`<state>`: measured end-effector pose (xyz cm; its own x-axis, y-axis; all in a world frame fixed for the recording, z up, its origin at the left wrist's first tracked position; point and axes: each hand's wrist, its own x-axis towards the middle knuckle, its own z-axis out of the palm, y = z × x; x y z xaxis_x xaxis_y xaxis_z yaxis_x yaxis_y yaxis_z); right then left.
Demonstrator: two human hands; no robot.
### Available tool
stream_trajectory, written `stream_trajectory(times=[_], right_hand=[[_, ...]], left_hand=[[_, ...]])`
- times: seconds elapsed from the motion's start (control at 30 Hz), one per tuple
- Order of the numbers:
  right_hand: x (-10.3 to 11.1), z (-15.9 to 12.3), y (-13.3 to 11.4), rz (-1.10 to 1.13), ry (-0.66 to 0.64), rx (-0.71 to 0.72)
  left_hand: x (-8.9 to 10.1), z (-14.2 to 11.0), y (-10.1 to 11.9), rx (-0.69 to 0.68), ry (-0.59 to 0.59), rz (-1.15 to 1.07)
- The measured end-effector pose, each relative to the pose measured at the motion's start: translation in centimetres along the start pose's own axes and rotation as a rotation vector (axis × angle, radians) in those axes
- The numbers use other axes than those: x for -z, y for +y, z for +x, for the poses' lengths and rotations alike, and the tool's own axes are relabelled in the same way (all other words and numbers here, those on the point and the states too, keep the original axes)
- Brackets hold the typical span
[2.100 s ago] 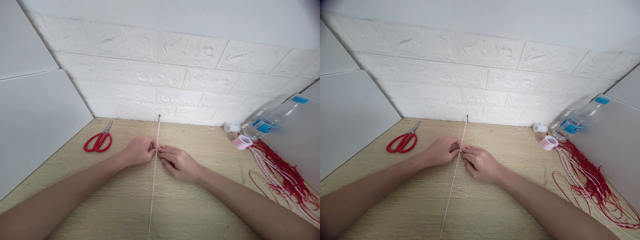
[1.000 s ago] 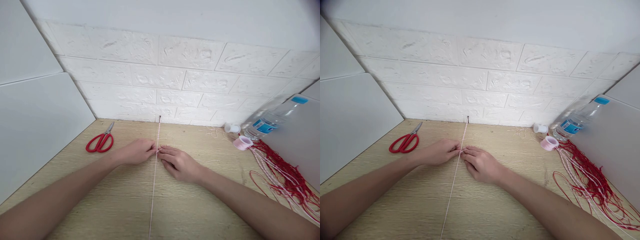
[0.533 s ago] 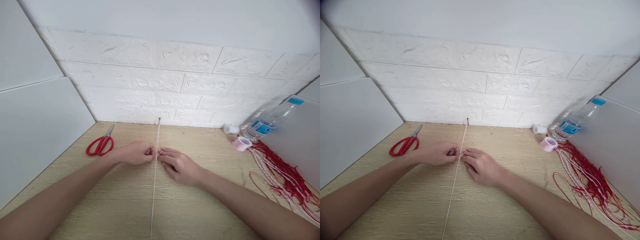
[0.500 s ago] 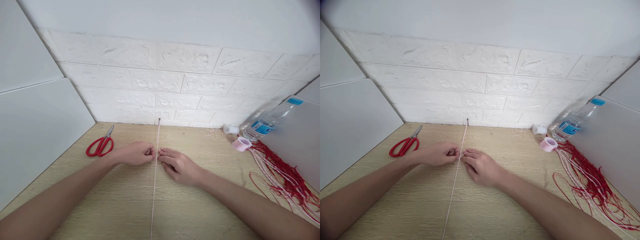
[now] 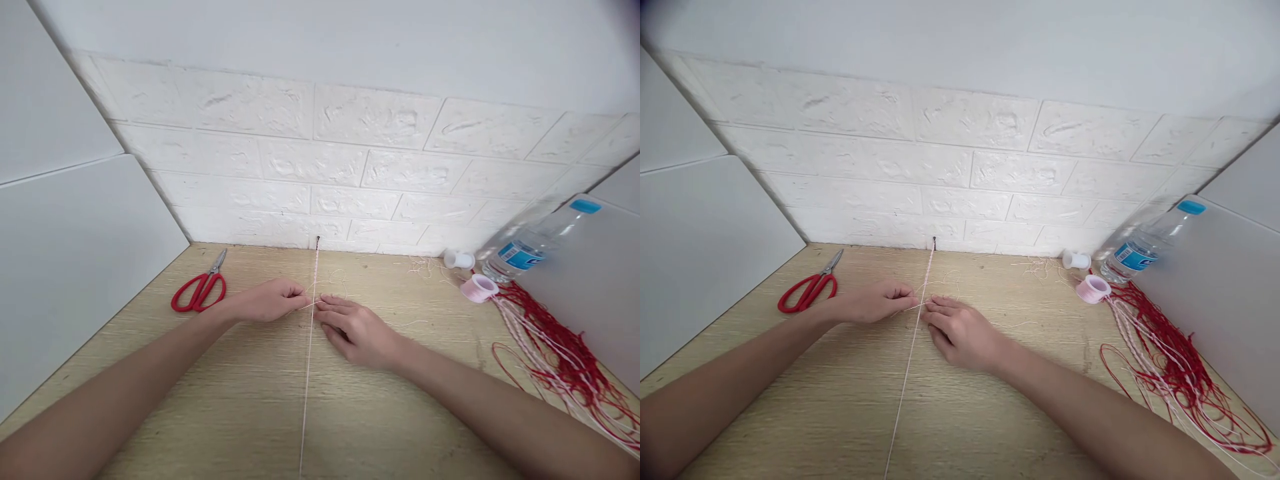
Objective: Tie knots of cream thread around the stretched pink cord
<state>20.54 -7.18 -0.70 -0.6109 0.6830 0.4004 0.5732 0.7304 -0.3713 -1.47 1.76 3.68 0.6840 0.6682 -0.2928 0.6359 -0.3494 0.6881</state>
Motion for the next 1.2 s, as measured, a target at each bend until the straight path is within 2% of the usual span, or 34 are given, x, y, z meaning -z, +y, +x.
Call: stream_trajectory(times=[0.33,0.57,0.7,0.8,0.87,0.93,1.07,1.2], right_hand=[[0.3,-0.1,-0.1,-0.023,-0.005,0.019],[0.2,-0.1,-0.1,-0.029,-0.004,0.022],[0.1,-0.1,0.0,-0.031,-0.006,0.017],[0.0,-0.1,0.0,-0.033,-0.01,0.012],[-0.1,-0.1,0.0,-0.034,-0.017,0.0],[0.0,-0.1,0.0,-0.033,-0.022,-0.012],[0.2,-0.1,-0.1,-0.032,-0.032,-0.022],[0.5,-0.1,-0.3,-0.025,-0.041,-0.023]], left_hand=[[1.1,-0.4,0.5,0.044,-0.026,-0.226],[0.0,0.1,0.0,0.039,0.112,-0.267],[-1.1,0.0,-0.3,0.061,0.251,-0.297],[-1.9,-0.4,-0.2,-0.02,0.366,-0.34],[-2.3,-0.5,-0.2,-0.062,0.423,-0.467],[-2.4,-0.5,-0.5,-0.062,0.461,-0.687],[-1.8,-0.3,-1.6,-0.08,0.407,-1.077],[-0.7,-0.5,-1.8,-0.045,0.414,-1.165]])
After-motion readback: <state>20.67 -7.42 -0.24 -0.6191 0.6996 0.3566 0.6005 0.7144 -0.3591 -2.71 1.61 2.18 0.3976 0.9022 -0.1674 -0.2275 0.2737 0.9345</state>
